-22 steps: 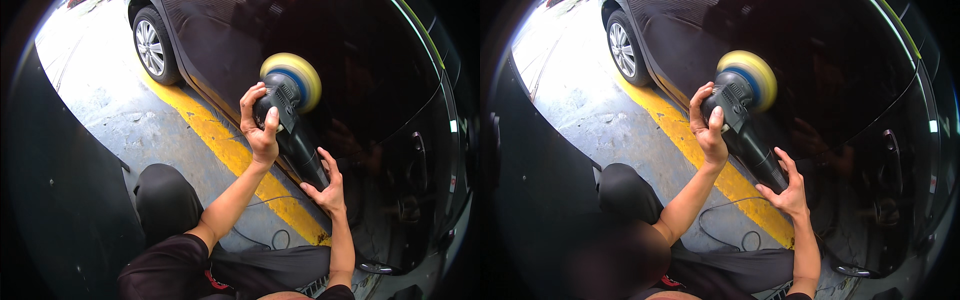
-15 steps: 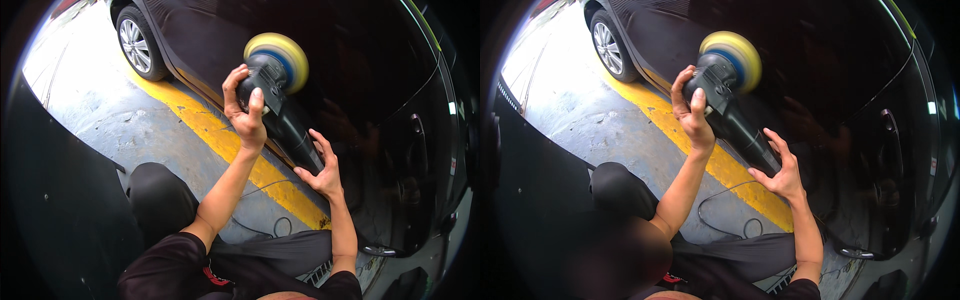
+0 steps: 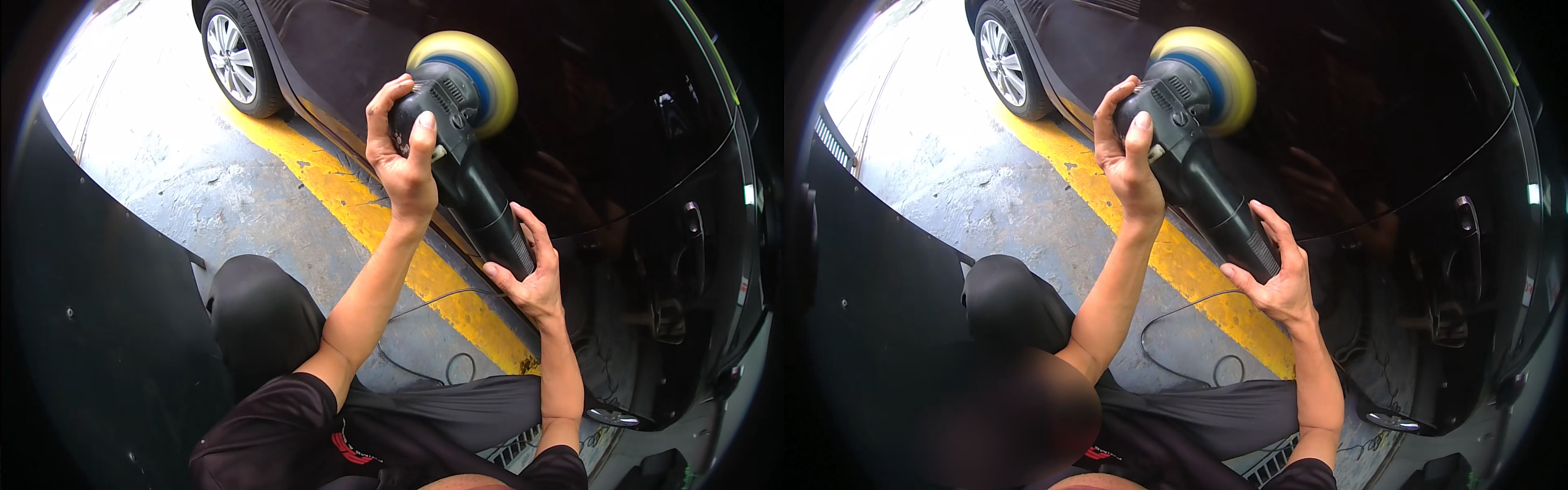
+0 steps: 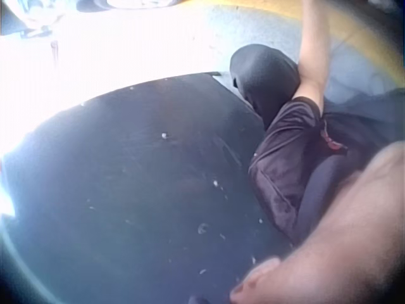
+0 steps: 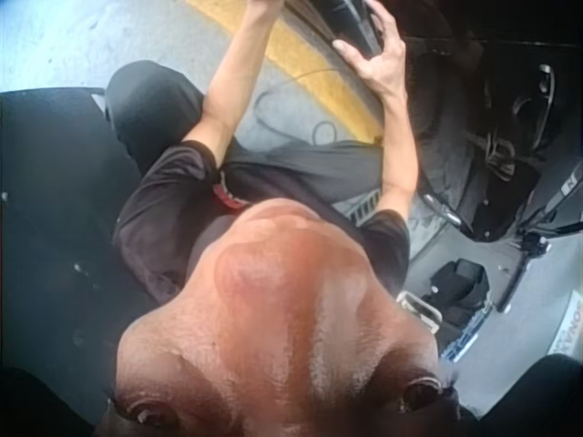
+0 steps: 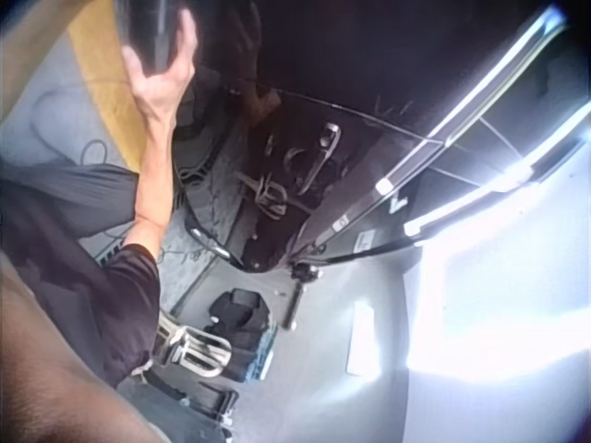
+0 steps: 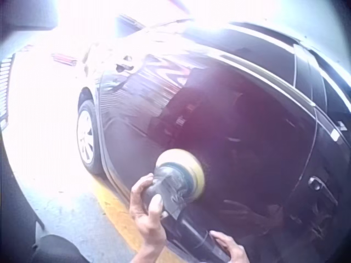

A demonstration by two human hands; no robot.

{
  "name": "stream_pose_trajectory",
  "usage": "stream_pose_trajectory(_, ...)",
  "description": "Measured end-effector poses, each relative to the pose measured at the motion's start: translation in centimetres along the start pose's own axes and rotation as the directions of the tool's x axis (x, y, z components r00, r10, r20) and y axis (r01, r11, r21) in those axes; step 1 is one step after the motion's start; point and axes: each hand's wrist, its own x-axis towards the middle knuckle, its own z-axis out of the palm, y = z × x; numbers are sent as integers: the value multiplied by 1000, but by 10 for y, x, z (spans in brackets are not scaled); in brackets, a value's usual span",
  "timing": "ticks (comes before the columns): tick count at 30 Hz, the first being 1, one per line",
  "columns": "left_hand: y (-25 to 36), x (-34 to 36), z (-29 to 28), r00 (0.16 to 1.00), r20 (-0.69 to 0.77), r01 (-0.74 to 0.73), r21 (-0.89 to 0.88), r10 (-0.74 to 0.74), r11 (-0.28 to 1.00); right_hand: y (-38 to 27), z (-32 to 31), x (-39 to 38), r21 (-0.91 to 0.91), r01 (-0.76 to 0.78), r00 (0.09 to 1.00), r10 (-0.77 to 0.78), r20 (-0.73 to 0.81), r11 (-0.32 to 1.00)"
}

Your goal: The person uses a rotary polisher with a yellow pad to buff the side panel of a dark-colored car. They move the tool in circular motions along the vehicle's body, working on the area near the door and side mirror.

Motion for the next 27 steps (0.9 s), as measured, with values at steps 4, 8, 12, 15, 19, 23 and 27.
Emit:
stream_pose_trajectory(4, 3, 11, 0, 998, -24, 66, -3, -66, 998, -3, 4, 11, -18, 9, 1000, -9, -4, 1000)
stream_pose_trajectory(8, 3, 25, -2, 997, -37, 73, -15, -73, 997, -9, 8, 22, -41, 10, 1000, -10, 1, 999)
stream_pose_trajectory(12, 1, 32, -4, 997, -25, 75, -17, -76, 997, -10, 11, 30, -30, 7, 1000, -6, 16, 1000)
stream_pose_trajectory(15, -6, 39, -8, 997, -74, 28, -31, -30, 999, -9, 13, 35, -39, 17, 1000, -16, 22, 999)
stream_pose_trajectory(19, -7, 46, -15, 996, -77, 50, -50, -54, 997, -13, 19, 44, -42, 7, 999, -6, 32, 999)
stream_pose_trajectory(23, -13, 52, -21, 994, -83, 62, -76, -68, 995, -15, 22, 50, -68, 7, 999, -5, 36, 998)
stream_pose_trajectory(27, -20, 54, -25, 993, -106, 51, -46, -55, 998, -12, 25, 53, -50, 7, 999, -5, 38, 999)
